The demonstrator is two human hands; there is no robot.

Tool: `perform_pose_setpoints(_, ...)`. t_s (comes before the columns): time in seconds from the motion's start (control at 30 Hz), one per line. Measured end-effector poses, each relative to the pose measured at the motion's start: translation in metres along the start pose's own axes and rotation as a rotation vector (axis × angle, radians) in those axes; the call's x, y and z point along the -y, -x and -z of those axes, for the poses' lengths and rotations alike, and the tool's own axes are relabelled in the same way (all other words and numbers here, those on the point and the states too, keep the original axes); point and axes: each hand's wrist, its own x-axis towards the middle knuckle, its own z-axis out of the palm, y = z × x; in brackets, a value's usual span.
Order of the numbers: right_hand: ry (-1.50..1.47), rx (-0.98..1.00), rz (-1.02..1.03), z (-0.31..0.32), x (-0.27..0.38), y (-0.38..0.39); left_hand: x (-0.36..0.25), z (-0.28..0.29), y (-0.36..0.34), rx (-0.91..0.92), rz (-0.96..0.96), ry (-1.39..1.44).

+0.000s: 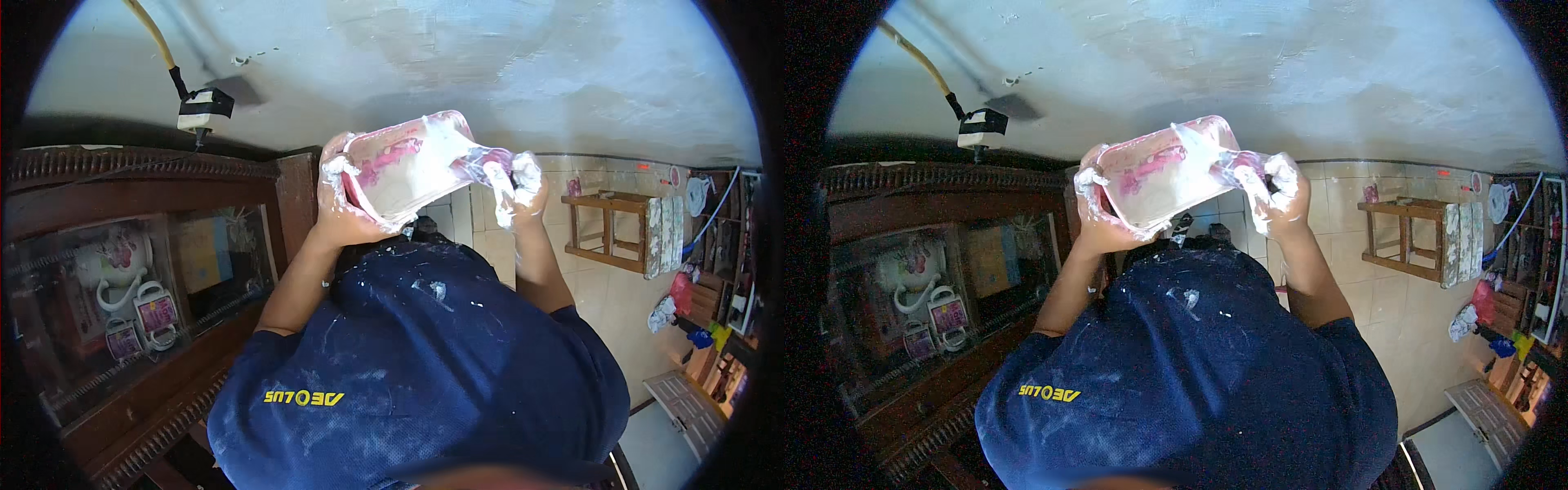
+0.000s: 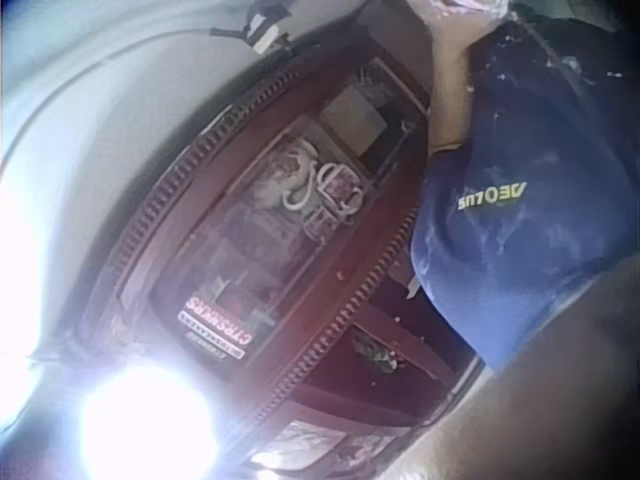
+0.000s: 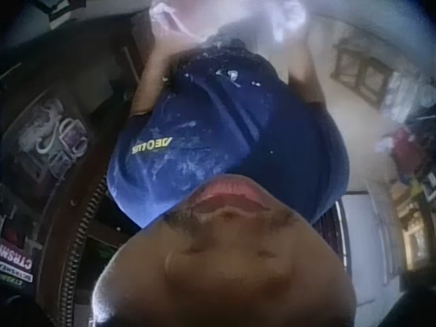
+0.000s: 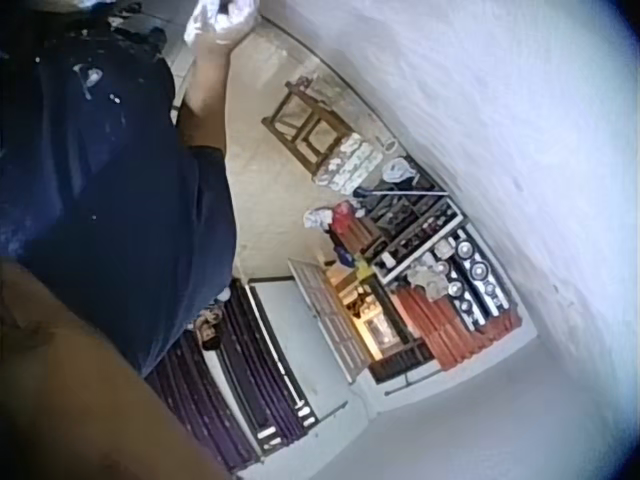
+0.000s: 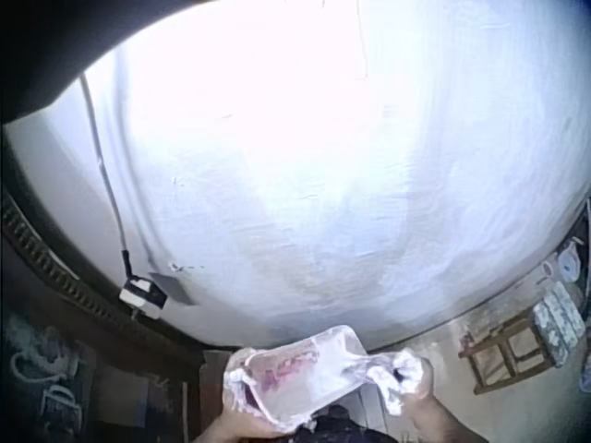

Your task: The person applies wall filler from a plastic container onto a wall using a putty knife spreader tool.

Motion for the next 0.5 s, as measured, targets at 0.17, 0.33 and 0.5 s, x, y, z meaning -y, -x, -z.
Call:
perform_pose_setpoints(0.17,0.267,0.056,0.063,0.000,0.007,0.001,-0.003,-0.001,0.005,0.004,0.052,0.152)
perform_pose_setpoints(0.33,-0.047,-0.043,0.013,-0.008,0.005,0.011,-0.002,0.007,0.021,0.001,0.075,0.085)
perform_pose_setpoints(0.5,0.149,0.081,-0.006,-0.011,0.012,0.024,-0.006,0.011,0.040,0.063,0.148,0.119)
